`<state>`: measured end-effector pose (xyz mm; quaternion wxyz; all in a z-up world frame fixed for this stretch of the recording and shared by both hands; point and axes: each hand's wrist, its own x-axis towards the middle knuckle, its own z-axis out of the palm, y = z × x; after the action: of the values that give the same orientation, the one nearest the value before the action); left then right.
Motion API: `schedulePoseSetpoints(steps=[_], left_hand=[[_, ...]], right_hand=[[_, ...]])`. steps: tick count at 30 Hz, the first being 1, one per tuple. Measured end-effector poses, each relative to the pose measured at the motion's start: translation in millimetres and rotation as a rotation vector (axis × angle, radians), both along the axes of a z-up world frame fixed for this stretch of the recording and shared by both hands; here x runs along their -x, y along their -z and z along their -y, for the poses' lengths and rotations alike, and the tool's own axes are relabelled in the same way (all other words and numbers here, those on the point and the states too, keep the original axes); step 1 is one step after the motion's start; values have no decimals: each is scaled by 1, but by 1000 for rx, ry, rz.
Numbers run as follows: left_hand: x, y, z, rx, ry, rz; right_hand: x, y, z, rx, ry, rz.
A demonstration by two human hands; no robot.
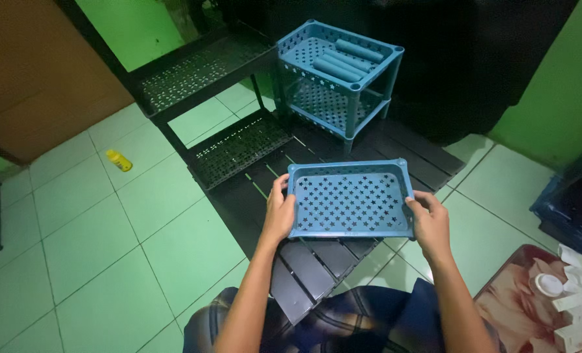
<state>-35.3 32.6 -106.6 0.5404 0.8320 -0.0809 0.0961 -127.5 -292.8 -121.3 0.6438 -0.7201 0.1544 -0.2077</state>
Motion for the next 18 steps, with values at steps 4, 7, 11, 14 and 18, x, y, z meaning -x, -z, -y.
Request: schedulePoseSetpoints(steps=[4,7,11,14,18], left_hand=[[-1,-2,-2,13,4,-65],[-1,-3,-3,63,29,-41],[3,-5,-3,94,64,62],[9,-6,-4,56,45,63],[10,-13,-1,56,30,123]], right_hand=[[0,-15,7,81,-33,-109],[-16,-40,14,224,-27,-325],[-52,-87,13,601,46,-51],[-96,-125,6,683,47,213],[-164,-173,3,866,38,400]])
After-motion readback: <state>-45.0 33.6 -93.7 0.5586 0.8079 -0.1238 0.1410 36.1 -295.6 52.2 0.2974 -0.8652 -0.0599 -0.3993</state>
